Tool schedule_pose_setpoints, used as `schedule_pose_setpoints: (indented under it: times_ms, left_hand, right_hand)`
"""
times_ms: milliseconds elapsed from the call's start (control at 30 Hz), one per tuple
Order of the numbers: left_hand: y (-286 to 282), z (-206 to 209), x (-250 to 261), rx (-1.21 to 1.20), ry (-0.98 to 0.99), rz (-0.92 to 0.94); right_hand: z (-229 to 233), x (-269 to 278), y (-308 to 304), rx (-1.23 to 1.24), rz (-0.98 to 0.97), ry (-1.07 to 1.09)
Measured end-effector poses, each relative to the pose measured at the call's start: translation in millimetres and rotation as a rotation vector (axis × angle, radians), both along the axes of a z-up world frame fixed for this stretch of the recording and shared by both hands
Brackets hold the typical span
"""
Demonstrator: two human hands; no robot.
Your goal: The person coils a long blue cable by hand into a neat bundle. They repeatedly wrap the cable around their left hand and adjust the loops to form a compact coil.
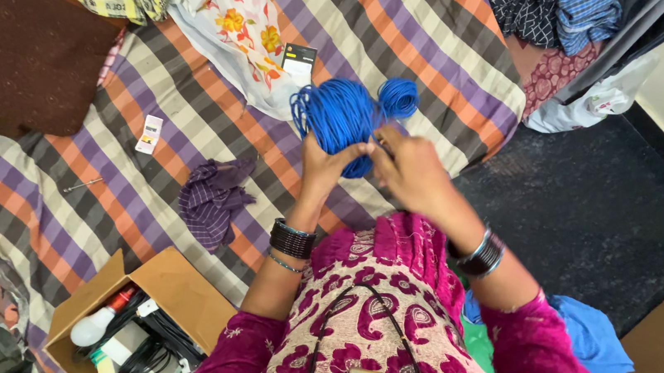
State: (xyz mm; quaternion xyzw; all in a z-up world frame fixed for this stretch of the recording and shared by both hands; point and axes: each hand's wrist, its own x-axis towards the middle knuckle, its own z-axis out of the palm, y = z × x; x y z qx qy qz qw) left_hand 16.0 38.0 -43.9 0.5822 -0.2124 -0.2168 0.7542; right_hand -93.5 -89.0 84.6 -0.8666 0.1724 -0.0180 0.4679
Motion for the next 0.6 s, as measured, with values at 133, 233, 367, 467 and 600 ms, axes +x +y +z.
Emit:
schedule_pose_setpoints:
  times_ms: [133,233,367,467,600]
  left_hand:
    - [-10.2,-34.2,0.5,-0.173,0.172,0.145]
    - [-14.8,-47.5,2.9,-0.327,0.367,0.184]
    - [2.5,-64.8,22.9,-0.490,0.695,0.065]
    - [23.4,-72.1,34.0,-0.568,0.786,-0.165]
    - [53.5,-51.0,35.4,-0.603,0.591,-0.514]
  right_hand:
    - [-19.3,-16.6,21.9,0.061,0.024,-0.212]
    - [-55.0,-31.8,32.4,0.077,0.068,-0.246]
    - [-148.4,-41.9,23.3,0.011,0.255,-0.210]
    - [-227.7,-32.4,-19.7,-0.219,0.375,-0.235]
    - [-288.2,-9.4,-85.5,-0.291,0.384,-0.249]
